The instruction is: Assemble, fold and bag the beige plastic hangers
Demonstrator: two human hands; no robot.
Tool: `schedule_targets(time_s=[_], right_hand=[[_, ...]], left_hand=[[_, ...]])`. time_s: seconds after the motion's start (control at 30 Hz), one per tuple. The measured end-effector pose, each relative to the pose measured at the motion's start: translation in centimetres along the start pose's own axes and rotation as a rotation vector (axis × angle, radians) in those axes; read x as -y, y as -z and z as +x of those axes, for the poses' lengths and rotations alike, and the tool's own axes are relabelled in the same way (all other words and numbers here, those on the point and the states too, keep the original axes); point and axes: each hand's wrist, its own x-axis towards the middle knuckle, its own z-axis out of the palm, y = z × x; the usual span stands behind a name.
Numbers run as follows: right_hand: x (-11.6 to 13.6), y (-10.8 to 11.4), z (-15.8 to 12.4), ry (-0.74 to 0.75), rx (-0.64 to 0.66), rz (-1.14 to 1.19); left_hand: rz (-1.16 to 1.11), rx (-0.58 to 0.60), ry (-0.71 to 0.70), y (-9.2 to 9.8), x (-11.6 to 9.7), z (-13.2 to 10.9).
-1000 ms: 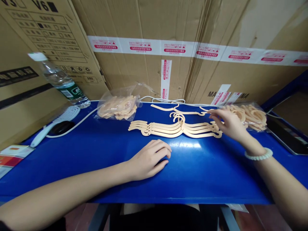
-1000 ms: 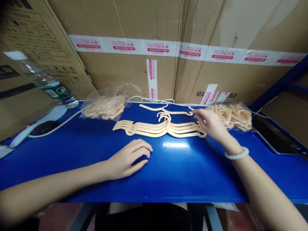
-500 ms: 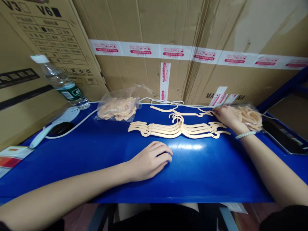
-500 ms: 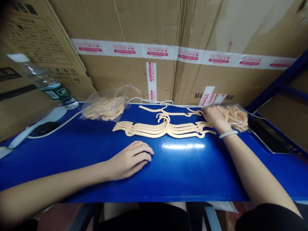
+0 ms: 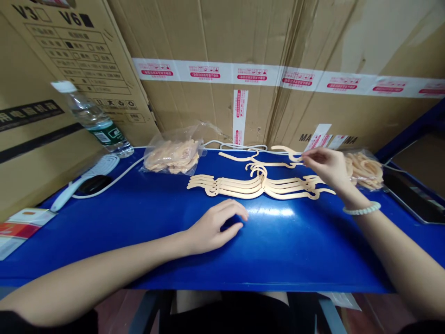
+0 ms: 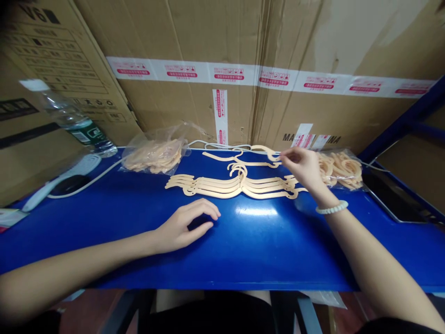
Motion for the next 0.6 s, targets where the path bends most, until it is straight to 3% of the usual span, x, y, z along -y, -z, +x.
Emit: schedule_targets(time_s=[0.1,0.27,0.37,0.6], right_hand=[[4.1,-2.6,-2.5,-0.031,0.283,0.328],[8.9,-6.2,-7.3,-0.025,0.63,0.533],[9.4,-7.5,-8.9,-0.042,0.709,0.569],[8.7,-8.8,-9.1,-0.013,0.706,0.578]], left_hand=[[-0.174,-0.076,0.21,-0.1,0.1,0.3],[-0.348,-0.137,0.39,-0.4,0.3,0.6],[-0.373,-0.148,0.373,-0.5,0.2,0.7],[-0.354,-0.1,0.35,-0.5,0.1,0.8]])
